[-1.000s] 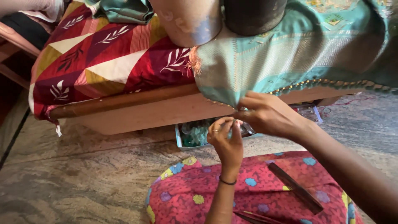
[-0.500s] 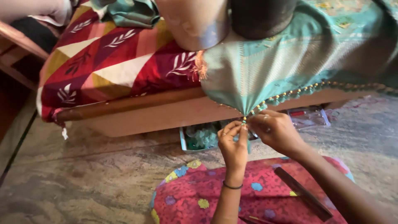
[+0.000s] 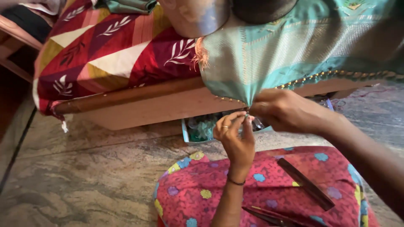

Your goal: Tying decorative tassels on the edge of a saree.

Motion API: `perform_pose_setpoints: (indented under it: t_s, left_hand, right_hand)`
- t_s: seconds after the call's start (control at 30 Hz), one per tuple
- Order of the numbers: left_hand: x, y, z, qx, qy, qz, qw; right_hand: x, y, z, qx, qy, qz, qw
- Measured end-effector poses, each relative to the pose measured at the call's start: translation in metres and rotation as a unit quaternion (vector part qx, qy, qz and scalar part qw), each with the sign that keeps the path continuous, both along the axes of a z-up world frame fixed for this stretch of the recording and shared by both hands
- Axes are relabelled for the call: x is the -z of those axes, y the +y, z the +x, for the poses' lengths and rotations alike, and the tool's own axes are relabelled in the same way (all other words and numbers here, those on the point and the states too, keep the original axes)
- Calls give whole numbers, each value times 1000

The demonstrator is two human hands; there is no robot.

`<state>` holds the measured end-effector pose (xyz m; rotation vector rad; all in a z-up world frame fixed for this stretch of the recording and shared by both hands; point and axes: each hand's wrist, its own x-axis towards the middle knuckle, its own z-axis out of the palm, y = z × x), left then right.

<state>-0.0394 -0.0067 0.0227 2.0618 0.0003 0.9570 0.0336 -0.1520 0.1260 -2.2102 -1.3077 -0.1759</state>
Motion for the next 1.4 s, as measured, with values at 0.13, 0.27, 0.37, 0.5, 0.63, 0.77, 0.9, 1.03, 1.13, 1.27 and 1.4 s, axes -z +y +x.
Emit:
perform_pose_setpoints:
  t_s: [0.13, 0.27, 0.37, 0.5, 0.63, 0.77, 0.9, 1.03, 1.13, 1.27, 1.4]
  left_hand:
    - [3, 0, -1, -65, -14, 43, 997]
    - [8, 2, 2, -77, -23, 91, 993]
    - [-6, -2, 0, -69, 33, 24, 997]
    - [21, -4, 9, -4, 43, -113, 993]
    - [22, -7, 11, 85, 96, -267, 955]
    - [-12, -2, -1, -57, 25, 74, 995]
    - [-4, -9, -3, -80, -16, 209, 975]
    - [-8, -9, 14, -8, -25, 34, 999]
    - [10, -7, 28, 74, 36, -136, 987]
    - [26, -7, 36, 131, 68, -172, 974]
    - [26, -12, 31, 100, 79, -119, 985]
  right_hand:
    - [7, 46, 49, -150, -62, -5, 987]
    - [25, 49, 59, -133, -92, -97, 982]
    - [28, 21, 14, -45, -139, 66, 987]
    - [85, 3, -13, 102, -75, 165, 978]
    - [119, 3, -8, 162, 24, 194, 967]
    - [105, -2, -23, 168, 3, 183, 969]
    - [61, -5, -32, 134, -106, 130, 977]
    - [49, -8, -33, 151, -75, 163, 972]
    - [63, -22, -29, 209, 98, 223, 947]
    - [77, -30, -27, 221, 307, 234, 896]
    - [96, -23, -12, 262, 269, 190, 907]
